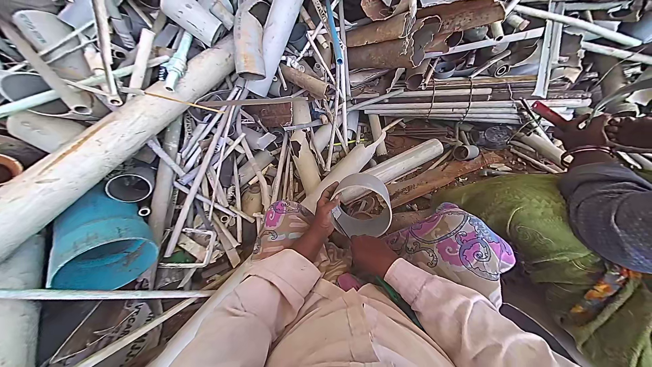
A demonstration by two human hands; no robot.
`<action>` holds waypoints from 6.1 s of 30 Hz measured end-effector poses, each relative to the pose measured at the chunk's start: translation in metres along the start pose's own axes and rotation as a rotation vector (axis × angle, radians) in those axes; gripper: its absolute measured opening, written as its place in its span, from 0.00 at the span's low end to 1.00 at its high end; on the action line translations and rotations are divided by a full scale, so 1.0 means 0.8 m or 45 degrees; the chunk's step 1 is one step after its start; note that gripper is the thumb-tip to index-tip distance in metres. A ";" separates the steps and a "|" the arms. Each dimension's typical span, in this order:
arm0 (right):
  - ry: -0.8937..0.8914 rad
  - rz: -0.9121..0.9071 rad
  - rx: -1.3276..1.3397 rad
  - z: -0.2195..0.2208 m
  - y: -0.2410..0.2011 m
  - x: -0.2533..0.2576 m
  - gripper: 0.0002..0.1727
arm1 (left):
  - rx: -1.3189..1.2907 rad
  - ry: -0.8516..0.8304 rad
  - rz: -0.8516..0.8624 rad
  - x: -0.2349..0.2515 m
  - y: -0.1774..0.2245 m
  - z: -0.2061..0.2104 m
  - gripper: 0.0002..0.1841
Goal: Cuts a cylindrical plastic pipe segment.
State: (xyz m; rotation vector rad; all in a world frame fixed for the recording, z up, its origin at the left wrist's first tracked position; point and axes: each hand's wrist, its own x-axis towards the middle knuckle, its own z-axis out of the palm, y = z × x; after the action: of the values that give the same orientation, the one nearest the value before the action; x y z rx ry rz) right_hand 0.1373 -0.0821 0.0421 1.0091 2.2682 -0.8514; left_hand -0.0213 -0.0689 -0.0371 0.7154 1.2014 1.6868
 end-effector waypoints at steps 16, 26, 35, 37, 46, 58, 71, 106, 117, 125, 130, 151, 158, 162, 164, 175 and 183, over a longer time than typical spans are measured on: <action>0.005 -0.116 0.041 -0.009 0.002 -0.007 0.25 | -0.035 0.155 -0.006 0.006 0.011 0.002 0.25; 0.003 -0.104 0.076 -0.011 0.007 -0.001 0.23 | -0.069 -0.093 0.009 0.001 0.007 -0.003 0.29; 0.034 -0.045 0.143 -0.001 0.005 0.011 0.23 | 0.018 -0.001 0.043 0.002 -0.005 0.000 0.29; 0.048 -0.036 0.131 -0.001 0.002 0.010 0.23 | -0.023 0.060 0.040 0.003 -0.005 0.000 0.28; 0.064 -0.071 0.097 -0.011 0.001 -0.001 0.24 | -0.142 0.259 -0.110 0.002 0.014 0.009 0.22; -0.034 -0.083 0.091 -0.012 0.010 0.002 0.23 | 0.087 -0.283 0.076 0.008 0.006 -0.013 0.33; 0.030 -0.026 0.100 -0.005 0.004 0.010 0.20 | -0.054 0.075 0.091 -0.005 -0.007 0.004 0.29; 0.028 -0.144 0.087 -0.006 0.008 0.009 0.23 | -0.015 0.189 0.169 0.003 0.000 0.000 0.29; 0.026 -0.025 0.082 -0.005 0.005 0.011 0.23 | -0.037 -0.021 0.182 0.003 -0.006 -0.001 0.32; 0.071 -0.013 0.046 -0.005 -0.004 0.006 0.23 | -0.107 0.150 0.173 0.003 -0.002 0.001 0.31; 0.078 -0.001 0.039 -0.004 -0.005 0.007 0.22 | -0.099 0.207 0.184 0.001 -0.002 0.004 0.29; -0.042 -0.108 0.056 -0.013 0.013 0.009 0.22 | 0.061 -0.102 0.301 0.003 -0.004 -0.006 0.38; 0.038 0.013 0.047 -0.005 -0.001 0.004 0.19 | -0.067 0.088 0.215 0.004 -0.007 -0.002 0.34; 0.066 -0.002 0.068 -0.007 0.006 0.019 0.20 | -0.064 0.072 0.215 -0.003 -0.005 0.004 0.35; 0.067 -0.012 0.070 -0.009 0.006 0.017 0.20 | -0.083 0.055 0.224 0.001 -0.005 0.002 0.35; 0.069 -0.148 0.120 -0.016 0.008 0.001 0.25 | -0.228 0.118 0.071 0.004 0.010 0.004 0.30; 0.042 -0.069 0.102 -0.009 0.006 0.004 0.23 | -0.141 -0.153 0.116 -0.004 0.004 0.000 0.37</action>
State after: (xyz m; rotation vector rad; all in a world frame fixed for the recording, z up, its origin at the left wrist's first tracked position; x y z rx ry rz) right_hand 0.1377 -0.0723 0.0431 1.0077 2.3149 -0.9615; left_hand -0.0208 -0.0721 -0.0341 0.8012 0.9972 1.7449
